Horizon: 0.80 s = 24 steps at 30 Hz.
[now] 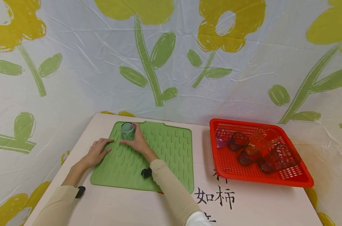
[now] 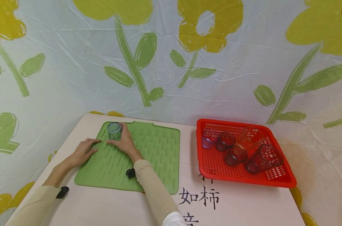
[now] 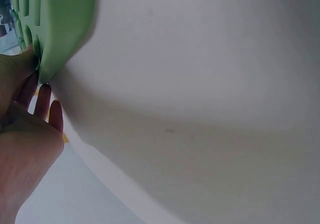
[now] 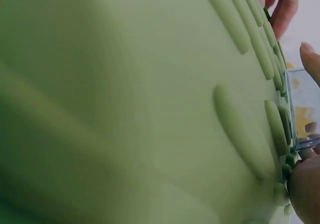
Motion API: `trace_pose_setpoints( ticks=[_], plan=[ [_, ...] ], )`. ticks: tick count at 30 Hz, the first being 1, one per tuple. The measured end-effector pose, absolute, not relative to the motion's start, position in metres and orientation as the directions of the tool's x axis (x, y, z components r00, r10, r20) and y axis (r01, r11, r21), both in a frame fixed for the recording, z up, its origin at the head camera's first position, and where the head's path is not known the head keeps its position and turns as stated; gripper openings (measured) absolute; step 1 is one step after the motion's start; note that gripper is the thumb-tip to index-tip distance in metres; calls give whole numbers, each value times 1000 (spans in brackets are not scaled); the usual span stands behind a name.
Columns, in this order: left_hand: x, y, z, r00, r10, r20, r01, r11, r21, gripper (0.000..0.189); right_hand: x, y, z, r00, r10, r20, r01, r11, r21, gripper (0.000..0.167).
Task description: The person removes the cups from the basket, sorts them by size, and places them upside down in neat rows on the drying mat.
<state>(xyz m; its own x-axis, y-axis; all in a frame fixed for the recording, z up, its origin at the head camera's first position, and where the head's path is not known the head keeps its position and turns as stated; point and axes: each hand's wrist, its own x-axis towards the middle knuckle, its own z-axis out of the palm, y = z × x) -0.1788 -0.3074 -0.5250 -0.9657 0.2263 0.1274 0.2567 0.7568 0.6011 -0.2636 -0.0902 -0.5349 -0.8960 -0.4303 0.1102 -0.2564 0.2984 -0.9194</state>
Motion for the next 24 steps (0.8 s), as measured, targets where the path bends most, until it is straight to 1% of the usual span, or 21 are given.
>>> trace_pose_setpoints(
  ticks=[5,13,18,24],
  plan=[
    [-180,-308,-527,-965,226,134,260,753,604,37,-263,-85,-534,-891,-438,120,-259,272,-927,96],
    [-181,-311,-530,-967,226,119,251,753,608,39,-258,-72,-530,-884,-460,77,-246,319,-915,99],
    [-179,-309,-527,-968,224,115,247,754,609,39,-252,-58,-523,-873,-482,73,-258,329,-908,96],
    [-178,-308,-527,-965,226,134,261,756,600,38,-244,-40,-513,-856,-512,70,-254,299,-920,88]
  ],
)
